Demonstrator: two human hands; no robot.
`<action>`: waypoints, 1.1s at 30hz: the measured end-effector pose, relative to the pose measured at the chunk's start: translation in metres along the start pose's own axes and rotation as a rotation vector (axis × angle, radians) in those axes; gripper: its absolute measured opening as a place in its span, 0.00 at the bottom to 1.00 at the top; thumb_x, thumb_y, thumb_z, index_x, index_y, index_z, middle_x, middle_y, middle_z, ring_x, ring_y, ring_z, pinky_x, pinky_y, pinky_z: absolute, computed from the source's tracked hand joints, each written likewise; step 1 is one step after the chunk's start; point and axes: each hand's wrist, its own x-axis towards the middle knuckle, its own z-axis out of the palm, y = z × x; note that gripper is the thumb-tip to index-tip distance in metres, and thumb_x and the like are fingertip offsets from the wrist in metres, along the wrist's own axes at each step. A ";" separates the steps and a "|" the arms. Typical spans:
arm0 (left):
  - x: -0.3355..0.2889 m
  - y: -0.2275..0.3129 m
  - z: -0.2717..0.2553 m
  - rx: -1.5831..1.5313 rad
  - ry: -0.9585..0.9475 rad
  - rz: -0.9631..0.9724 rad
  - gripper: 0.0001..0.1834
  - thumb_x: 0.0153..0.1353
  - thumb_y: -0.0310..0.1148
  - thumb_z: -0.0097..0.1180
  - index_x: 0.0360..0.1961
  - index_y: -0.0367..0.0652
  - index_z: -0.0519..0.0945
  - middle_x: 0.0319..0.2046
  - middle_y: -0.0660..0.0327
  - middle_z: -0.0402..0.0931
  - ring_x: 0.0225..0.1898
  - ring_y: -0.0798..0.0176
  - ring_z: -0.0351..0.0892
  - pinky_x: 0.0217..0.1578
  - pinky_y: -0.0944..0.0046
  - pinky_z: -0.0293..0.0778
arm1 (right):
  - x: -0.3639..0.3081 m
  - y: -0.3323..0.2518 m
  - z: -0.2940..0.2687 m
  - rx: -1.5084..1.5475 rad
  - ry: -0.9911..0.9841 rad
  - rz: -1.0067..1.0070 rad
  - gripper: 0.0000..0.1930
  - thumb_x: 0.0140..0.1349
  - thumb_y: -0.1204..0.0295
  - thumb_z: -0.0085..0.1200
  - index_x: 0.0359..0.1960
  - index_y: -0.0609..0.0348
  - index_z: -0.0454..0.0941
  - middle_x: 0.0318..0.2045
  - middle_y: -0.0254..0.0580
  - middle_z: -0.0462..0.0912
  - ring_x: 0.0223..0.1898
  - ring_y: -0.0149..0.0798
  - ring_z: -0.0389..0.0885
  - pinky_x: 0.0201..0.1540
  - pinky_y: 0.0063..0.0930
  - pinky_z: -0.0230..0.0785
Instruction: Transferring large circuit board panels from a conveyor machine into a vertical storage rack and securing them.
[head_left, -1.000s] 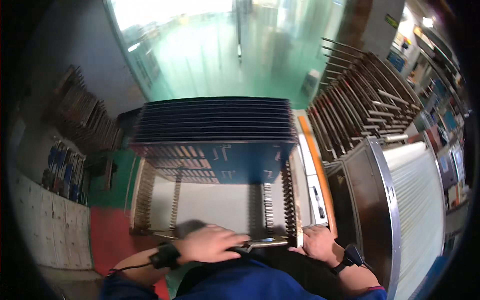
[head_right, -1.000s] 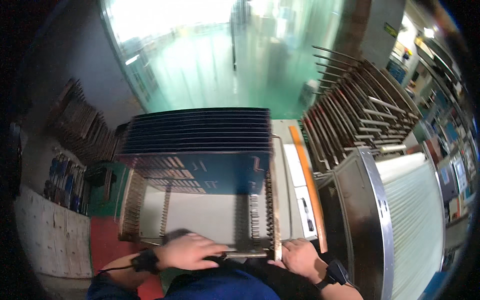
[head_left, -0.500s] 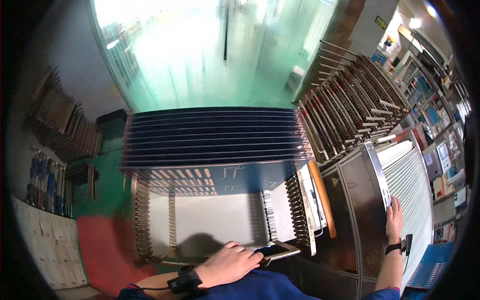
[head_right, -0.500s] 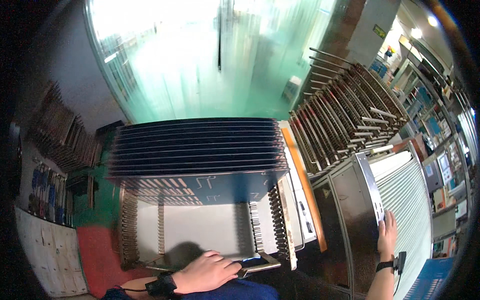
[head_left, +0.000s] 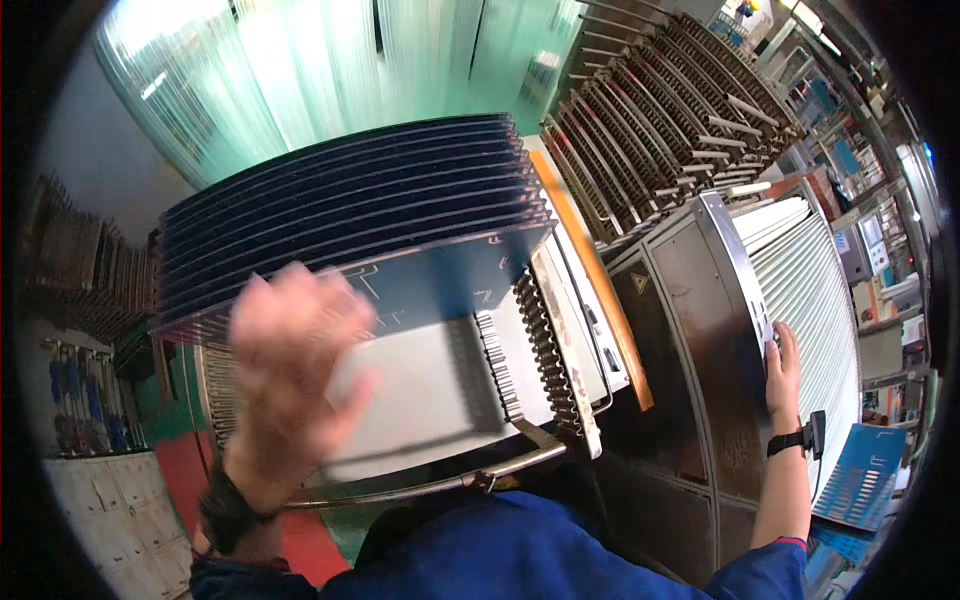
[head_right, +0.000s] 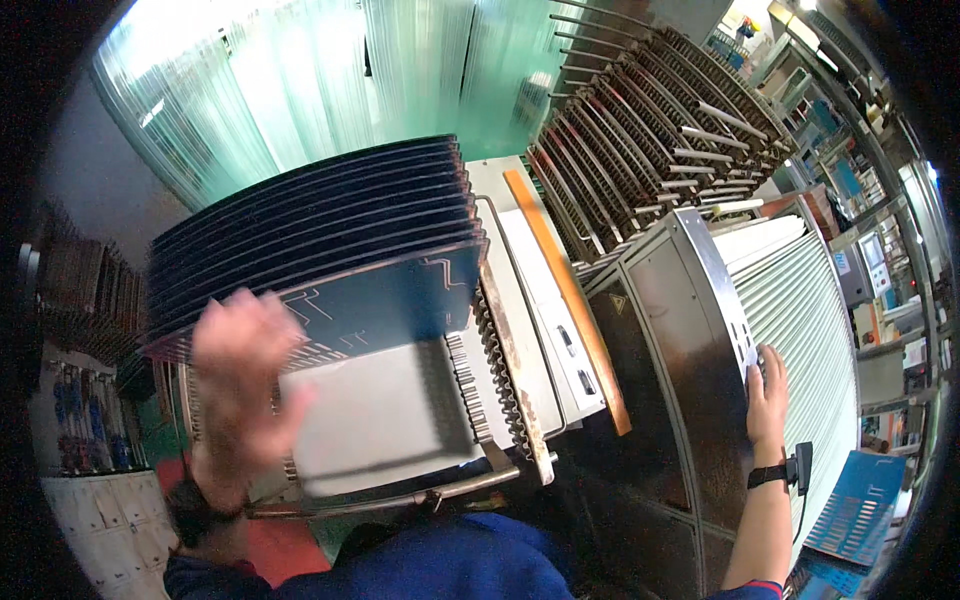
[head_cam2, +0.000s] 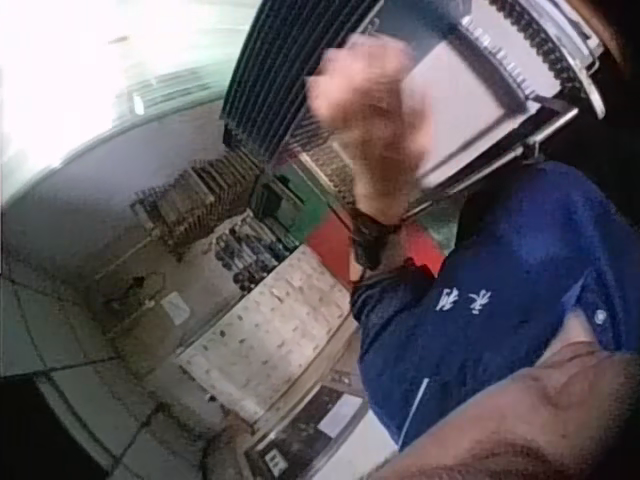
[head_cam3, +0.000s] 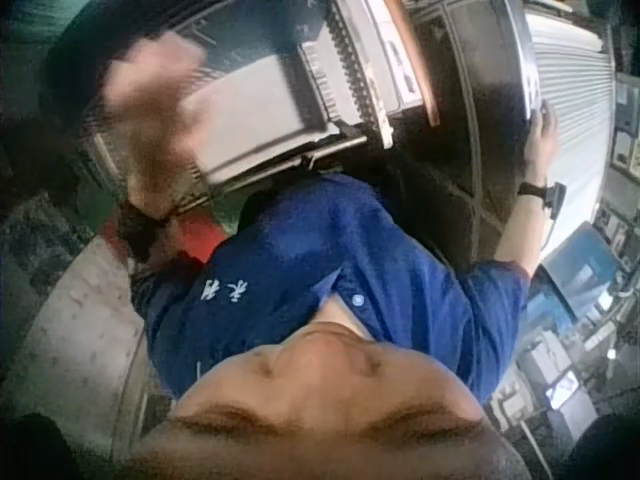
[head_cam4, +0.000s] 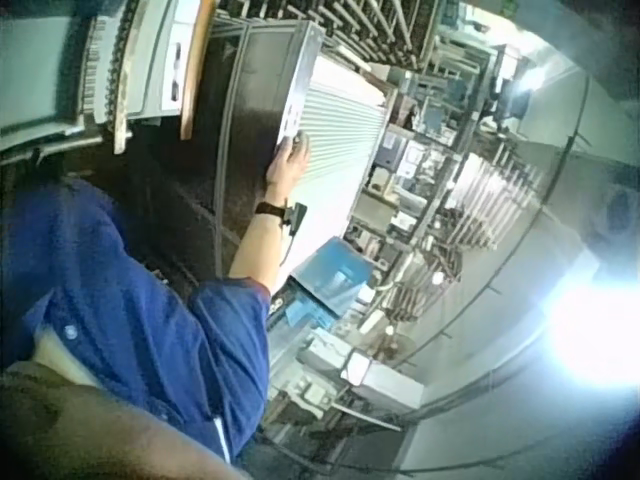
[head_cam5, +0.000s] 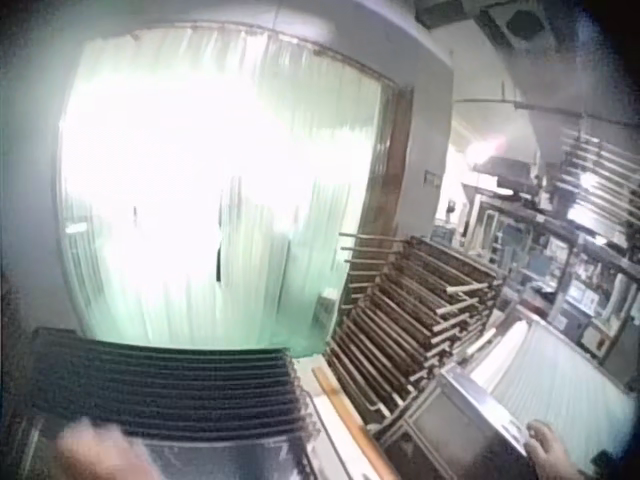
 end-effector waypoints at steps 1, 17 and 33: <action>0.008 -0.016 0.008 0.066 0.114 -0.006 0.35 0.49 0.31 0.71 0.62 0.45 0.77 0.65 0.49 0.71 0.69 0.42 0.66 0.68 0.36 0.61 | -0.001 -0.002 0.000 -0.009 0.001 -0.009 0.25 0.74 0.58 0.48 0.66 0.61 0.72 0.68 0.57 0.71 0.72 0.56 0.65 0.75 0.44 0.54; 0.021 -0.012 0.028 0.295 -0.083 -0.112 0.36 0.57 0.20 0.65 0.69 0.39 0.71 0.72 0.50 0.67 0.73 0.44 0.63 0.71 0.48 0.61 | 0.007 -0.015 -0.005 0.019 0.054 0.000 0.24 0.73 0.59 0.50 0.64 0.62 0.75 0.65 0.58 0.74 0.69 0.57 0.69 0.72 0.46 0.60; -0.093 0.114 0.056 -0.382 -0.635 -0.524 0.32 0.64 0.52 0.58 0.59 0.35 0.76 0.54 0.45 0.78 0.57 0.44 0.77 0.60 0.47 0.69 | -0.068 -0.135 0.171 1.221 -0.427 -0.012 0.19 0.66 0.80 0.54 0.59 0.66 0.77 0.56 0.57 0.80 0.58 0.53 0.81 0.62 0.38 0.71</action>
